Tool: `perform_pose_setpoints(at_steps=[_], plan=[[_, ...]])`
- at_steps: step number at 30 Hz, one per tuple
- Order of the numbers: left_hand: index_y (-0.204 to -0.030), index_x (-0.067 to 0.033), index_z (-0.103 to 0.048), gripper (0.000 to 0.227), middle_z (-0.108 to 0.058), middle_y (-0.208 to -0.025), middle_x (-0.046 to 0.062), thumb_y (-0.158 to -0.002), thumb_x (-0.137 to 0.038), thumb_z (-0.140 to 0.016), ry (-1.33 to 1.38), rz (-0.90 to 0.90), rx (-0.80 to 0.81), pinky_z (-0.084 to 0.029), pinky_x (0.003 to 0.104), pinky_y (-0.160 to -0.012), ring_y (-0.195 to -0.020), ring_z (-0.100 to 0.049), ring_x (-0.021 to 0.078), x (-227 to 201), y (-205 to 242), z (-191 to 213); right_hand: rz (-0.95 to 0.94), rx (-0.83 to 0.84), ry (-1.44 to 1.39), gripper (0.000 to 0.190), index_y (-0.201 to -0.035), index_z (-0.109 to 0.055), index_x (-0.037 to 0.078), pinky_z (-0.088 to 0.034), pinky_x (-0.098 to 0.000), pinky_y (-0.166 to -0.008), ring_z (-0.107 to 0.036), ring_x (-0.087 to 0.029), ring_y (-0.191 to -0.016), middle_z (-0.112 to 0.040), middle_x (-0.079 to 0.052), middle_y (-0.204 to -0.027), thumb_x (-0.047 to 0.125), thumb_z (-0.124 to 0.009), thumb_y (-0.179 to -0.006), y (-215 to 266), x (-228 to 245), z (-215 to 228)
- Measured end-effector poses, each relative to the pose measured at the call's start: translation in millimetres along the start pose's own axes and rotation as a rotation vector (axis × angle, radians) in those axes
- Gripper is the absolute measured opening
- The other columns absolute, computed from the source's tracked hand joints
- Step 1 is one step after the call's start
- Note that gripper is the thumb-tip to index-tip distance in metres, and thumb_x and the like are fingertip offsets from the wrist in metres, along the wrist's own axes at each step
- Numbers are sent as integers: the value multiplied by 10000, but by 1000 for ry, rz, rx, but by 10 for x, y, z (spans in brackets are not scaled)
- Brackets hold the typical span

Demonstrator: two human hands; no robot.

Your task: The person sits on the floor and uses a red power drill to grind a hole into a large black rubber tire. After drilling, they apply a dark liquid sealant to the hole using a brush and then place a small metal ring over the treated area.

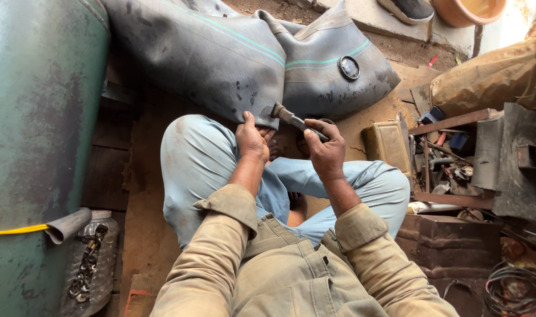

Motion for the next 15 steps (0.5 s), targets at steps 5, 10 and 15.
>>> perform_pose_setpoints(at_steps=[5,10,15], plan=[[-1264,76,-424,598,-591,-1223,296,-1027,-471,-476,3,-2,19,-609,525,-953,-1066,-710,383,-36,89,-43,36,0,71,204,-1099,-771,62,-527,-294,-914,-661,-173,-1021,-690,-74,-1072,98,-721,-905,-23,115,-38],[-1267,69,-424,581,-578,-1206,269,-1029,-457,-487,-10,-6,-13,-601,526,-947,-1037,-699,362,-34,78,-49,125,-2,250,204,-1079,-789,79,-504,-352,-937,-658,-232,-1014,-705,-84,-1020,98,-723,-886,8,267,-32],[-1255,74,-444,587,-613,-1169,278,-1033,-468,-490,32,-3,9,-617,505,-916,-1001,-717,374,45,6,-11,165,-6,257,200,-1074,-786,95,-494,-369,-947,-645,-252,-1002,-697,-85,-985,122,-731,-884,4,285,-65]])
Point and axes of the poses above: each hand's wrist, its own y-axis away from the middle knuckle, its own z-axis out of the back of the hand, x = y × z, the point moved 7 cm from there along -y, towards the middle knuckle
